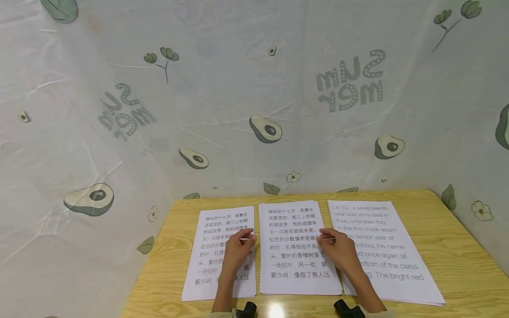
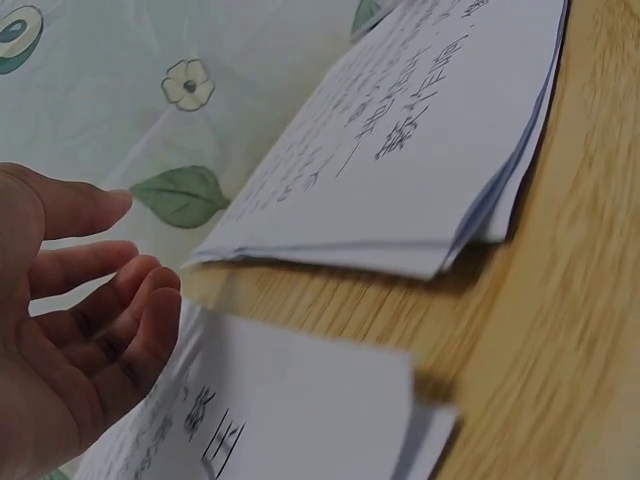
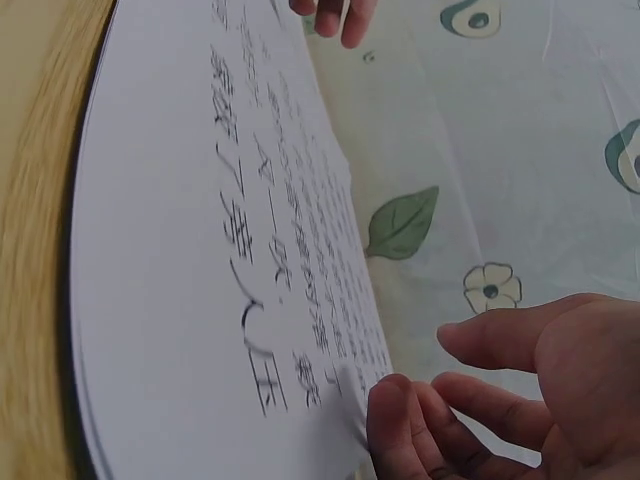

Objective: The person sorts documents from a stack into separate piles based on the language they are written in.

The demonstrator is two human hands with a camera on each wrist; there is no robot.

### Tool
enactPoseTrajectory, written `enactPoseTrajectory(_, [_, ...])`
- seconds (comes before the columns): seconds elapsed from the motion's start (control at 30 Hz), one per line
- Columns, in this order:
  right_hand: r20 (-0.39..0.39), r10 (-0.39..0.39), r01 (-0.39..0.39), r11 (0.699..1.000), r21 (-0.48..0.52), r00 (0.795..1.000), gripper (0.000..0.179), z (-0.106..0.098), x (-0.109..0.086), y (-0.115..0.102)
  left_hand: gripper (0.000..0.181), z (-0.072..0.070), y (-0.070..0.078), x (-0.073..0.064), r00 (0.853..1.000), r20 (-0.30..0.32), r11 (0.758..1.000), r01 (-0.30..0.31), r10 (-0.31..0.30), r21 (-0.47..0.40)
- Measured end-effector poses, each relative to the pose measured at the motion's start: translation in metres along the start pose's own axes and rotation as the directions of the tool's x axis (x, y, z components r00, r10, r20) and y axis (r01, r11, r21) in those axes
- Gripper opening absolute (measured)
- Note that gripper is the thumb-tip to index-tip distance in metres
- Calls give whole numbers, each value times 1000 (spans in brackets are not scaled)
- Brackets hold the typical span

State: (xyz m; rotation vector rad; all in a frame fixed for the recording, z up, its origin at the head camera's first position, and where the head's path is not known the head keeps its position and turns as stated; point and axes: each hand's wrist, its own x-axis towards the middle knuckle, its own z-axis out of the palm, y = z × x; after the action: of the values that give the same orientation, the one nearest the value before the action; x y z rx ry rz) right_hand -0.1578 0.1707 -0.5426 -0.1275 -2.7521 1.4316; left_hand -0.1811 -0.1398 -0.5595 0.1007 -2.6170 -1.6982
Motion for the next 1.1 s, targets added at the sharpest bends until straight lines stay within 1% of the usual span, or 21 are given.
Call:
enactPoseTrajectory(0.13, [-10, 7, -7, 1000, -7, 1000, 41, -5, 0, 5, 36, 8, 2, 1, 1000, 4, 1000, -18, 18, 3])
enactPoseTrajectory(0.33, [-17, 4, -4, 999, -40, 1000, 43, -10, 2, 11, 37, 12, 3, 1, 1000, -8, 999, -16, 16, 38])
enactPoseTrajectory(0.5, [9, 6, -5, 998, -64, 1000, 47, -11, 4, 14, 38, 14, 0, 1, 1000, -16, 997, -10, 11, 70])
enactPoseTrajectory(0.73, [40, 32, -29, 997, -76, 999, 51, -12, 5, 20, 39, 17, -3, 0, 1000, -7, 997, -9, 9, 77])
enactPoseTrajectory(0.87, [45, 31, -27, 996, -81, 998, 50, -10, 7, 22, 39, 20, -6, 1, 1000, -10, 996, -17, 18, 86])
enactPoseTrajectory(1.0, [50, 22, -18, 996, -86, 998, 48, -10, 7, 23, 40, 24, -8, 2, 999, -16, 991, -33, 35, 130])
enactPoseTrajectory(1.1, [50, 9, -4, 997, -83, 999, 46, -9, 7, 24, 40, 28, -9, 3, 999, -16, 984, -26, 29, 176])
